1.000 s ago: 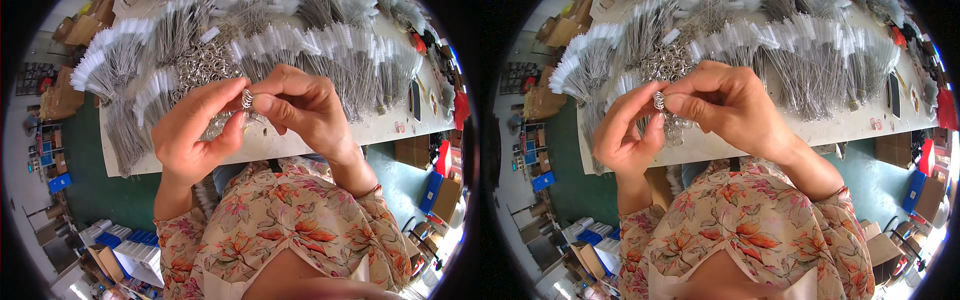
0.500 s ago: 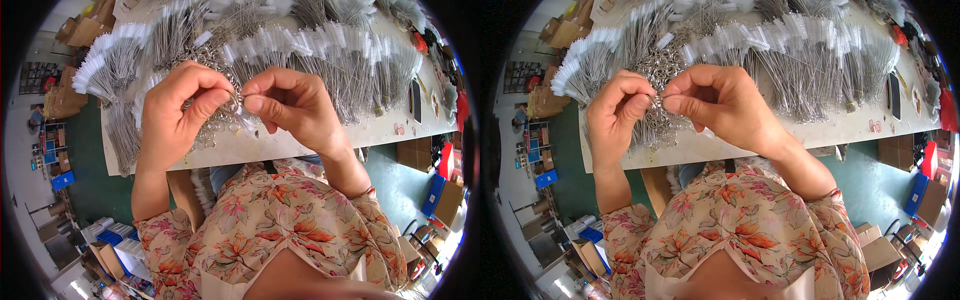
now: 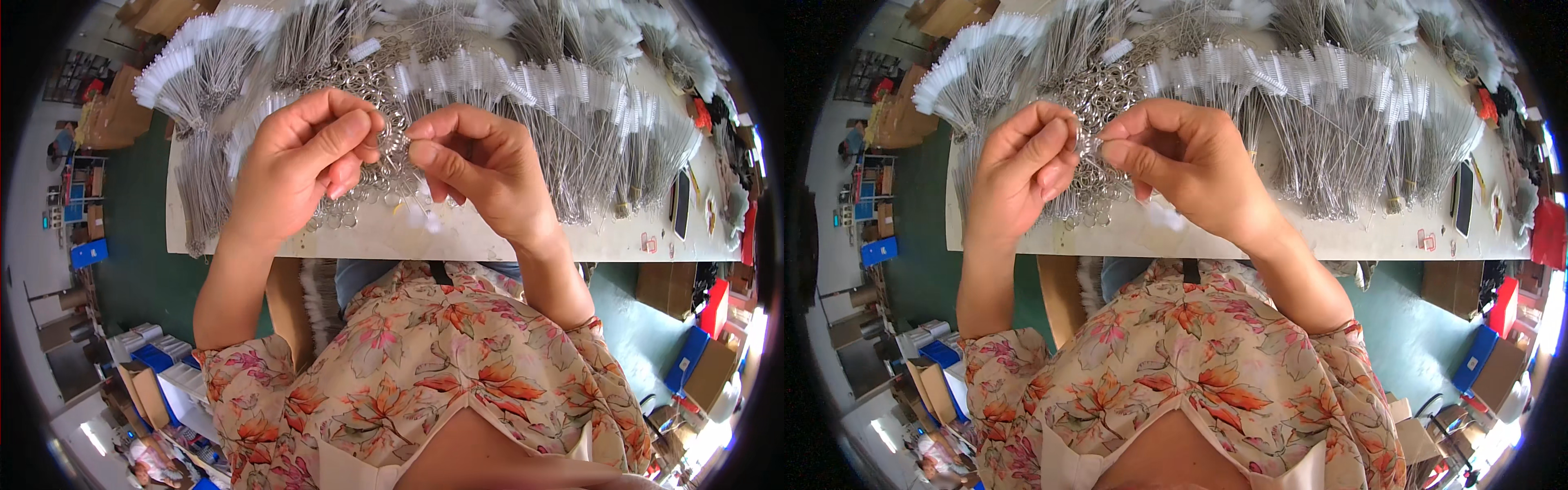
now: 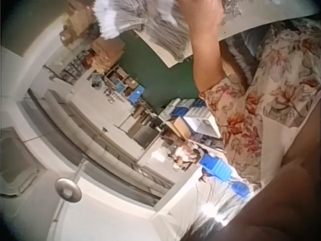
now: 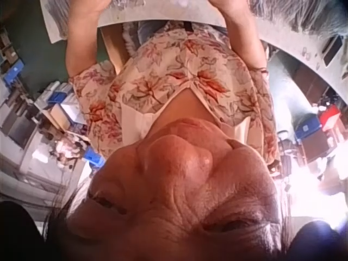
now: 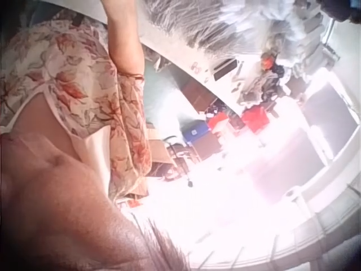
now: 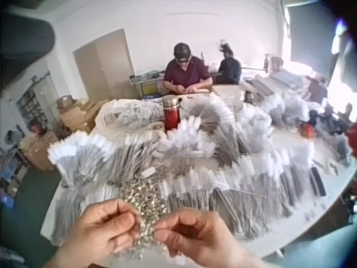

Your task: Assembling small brushes by attaching metal rings to the stems.

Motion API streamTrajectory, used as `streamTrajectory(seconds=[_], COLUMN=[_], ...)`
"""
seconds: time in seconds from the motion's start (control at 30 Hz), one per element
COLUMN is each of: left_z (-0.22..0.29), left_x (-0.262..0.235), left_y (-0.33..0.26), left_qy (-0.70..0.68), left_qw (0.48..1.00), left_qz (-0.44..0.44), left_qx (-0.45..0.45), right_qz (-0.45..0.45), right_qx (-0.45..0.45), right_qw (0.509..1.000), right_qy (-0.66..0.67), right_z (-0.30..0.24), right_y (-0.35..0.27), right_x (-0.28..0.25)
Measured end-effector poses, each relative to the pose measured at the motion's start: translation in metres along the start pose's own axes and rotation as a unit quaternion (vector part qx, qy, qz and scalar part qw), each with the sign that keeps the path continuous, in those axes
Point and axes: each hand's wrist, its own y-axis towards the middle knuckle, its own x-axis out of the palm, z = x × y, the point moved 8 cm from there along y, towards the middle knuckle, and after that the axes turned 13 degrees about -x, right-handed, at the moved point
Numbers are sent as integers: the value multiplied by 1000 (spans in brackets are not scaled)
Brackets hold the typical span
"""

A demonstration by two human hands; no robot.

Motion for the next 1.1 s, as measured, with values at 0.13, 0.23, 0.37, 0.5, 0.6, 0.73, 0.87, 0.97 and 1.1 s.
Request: streamTrajectory(seconds=[0.13, 0.23, 0.37, 0.5, 0.6, 0.73, 0.87, 0.97, 1.1], left_z=[10, 16, -3, -20, -25, -78, -168, -262, -397], left_x=[4, -4, -23, -52, -88, -116, -133, -142, -121], left_y=[-16, -30, -43, -85, -135, -212, -252, -251, -204], left_qy=[118, 287, -35, -115, -4, -111, 119, 250, 416], left_qw=[991, 935, 973, 949, 931, 935, 921, 859, 809], left_qz=[33, 97, 119, 214, 312, 337, 367, 382, 319], left_qx=[54, 186, 196, 201, 190, 23, -59, -233, -265], right_qz=[4, -14, -16, -48, -100, -166, -223, -270, -290], right_qx=[-1, -9, -96, -94, -35, 5, 2, -99, -155], right_qw=[1000, 1000, 995, 993, 984, 969, 926, 880, 845], right_qy=[-12, 22, -19, -52, -141, -182, -305, -379, -422], right_z=[4, 8, 20, 57, 99, 143, 169, 173, 171], right_y=[0, 0, -1, 1, -12, -37, -57, -61, -64], right_x=[7, 20, 49, 76, 85, 101, 117, 128, 139])
